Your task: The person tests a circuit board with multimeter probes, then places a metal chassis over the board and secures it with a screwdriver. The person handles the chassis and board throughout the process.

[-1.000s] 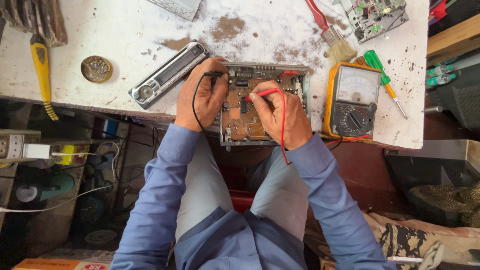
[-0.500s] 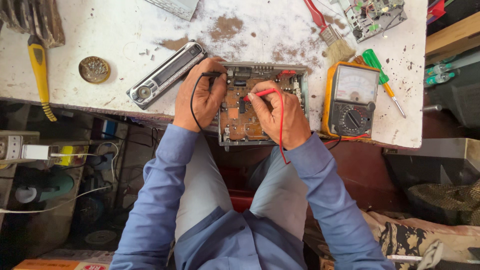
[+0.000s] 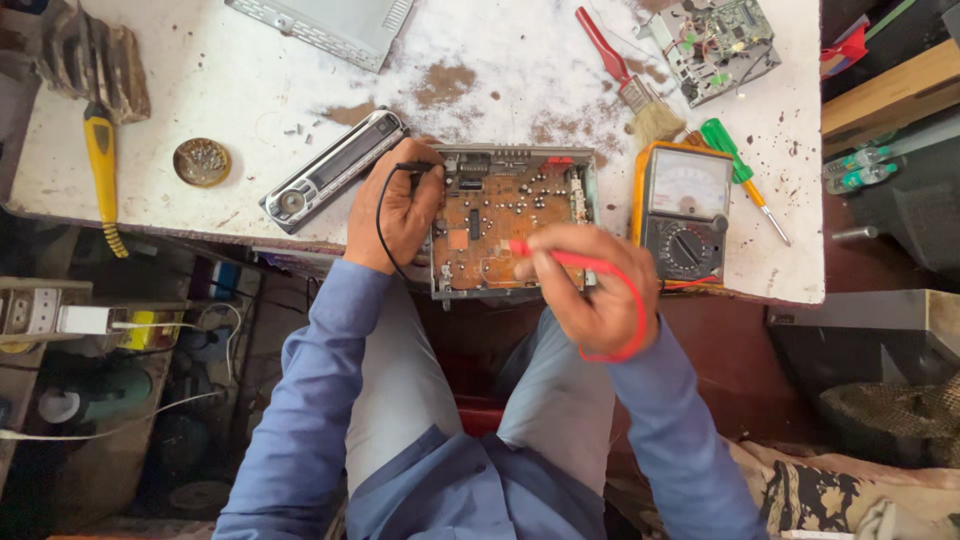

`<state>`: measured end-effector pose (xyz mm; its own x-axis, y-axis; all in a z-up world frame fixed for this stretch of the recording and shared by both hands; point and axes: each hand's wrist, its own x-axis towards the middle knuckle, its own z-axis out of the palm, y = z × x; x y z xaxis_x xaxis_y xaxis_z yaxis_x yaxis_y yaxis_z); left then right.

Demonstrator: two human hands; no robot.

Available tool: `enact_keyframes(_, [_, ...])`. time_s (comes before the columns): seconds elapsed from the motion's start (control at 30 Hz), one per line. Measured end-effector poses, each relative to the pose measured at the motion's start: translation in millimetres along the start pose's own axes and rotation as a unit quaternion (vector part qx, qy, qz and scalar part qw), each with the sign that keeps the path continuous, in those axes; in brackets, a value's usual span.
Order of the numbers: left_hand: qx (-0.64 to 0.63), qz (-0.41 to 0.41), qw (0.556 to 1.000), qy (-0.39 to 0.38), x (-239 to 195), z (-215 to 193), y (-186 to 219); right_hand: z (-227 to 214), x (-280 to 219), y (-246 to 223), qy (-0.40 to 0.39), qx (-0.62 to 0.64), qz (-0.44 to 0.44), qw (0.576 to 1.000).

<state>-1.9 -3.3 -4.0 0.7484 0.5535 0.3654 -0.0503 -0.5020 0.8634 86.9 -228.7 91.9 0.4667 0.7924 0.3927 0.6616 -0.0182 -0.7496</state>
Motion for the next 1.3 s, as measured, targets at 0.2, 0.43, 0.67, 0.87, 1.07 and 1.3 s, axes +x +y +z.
enact_keyframes(0.2, [-0.131,-0.043,0.990,-0.031,3.3,0.2,3.0,-27.2,-65.6,4.2,-0.114,0.012,0.031,0.993])
enact_keyframes(0.43, [0.052,0.172,0.978,0.103,-14.1,-17.8,37.5,-71.0,-158.1,61.2,-0.212,-0.117,0.245,0.939])
enact_keyframes(0.67, [0.092,0.365,0.925,-0.048,-95.6,1.4,87.2,-111.8,-220.0,116.3,-0.152,-0.262,0.354,0.885])
enact_keyframes(0.87, [0.141,0.269,0.910,-0.282,-144.9,62.0,89.6,-112.3,-207.1,113.3,-0.079,-0.337,0.288,0.893])
enact_keyframes(1.07, [0.081,0.194,0.908,-0.361,-172.1,112.7,67.8,-78.6,-165.5,72.4,0.290,-0.199,0.290,0.890])
enact_keyframes(1.3, [0.037,0.142,0.904,-0.402,-187.3,142.3,65.5,-48.5,-91.5,84.1,0.235,-0.225,0.175,0.929])
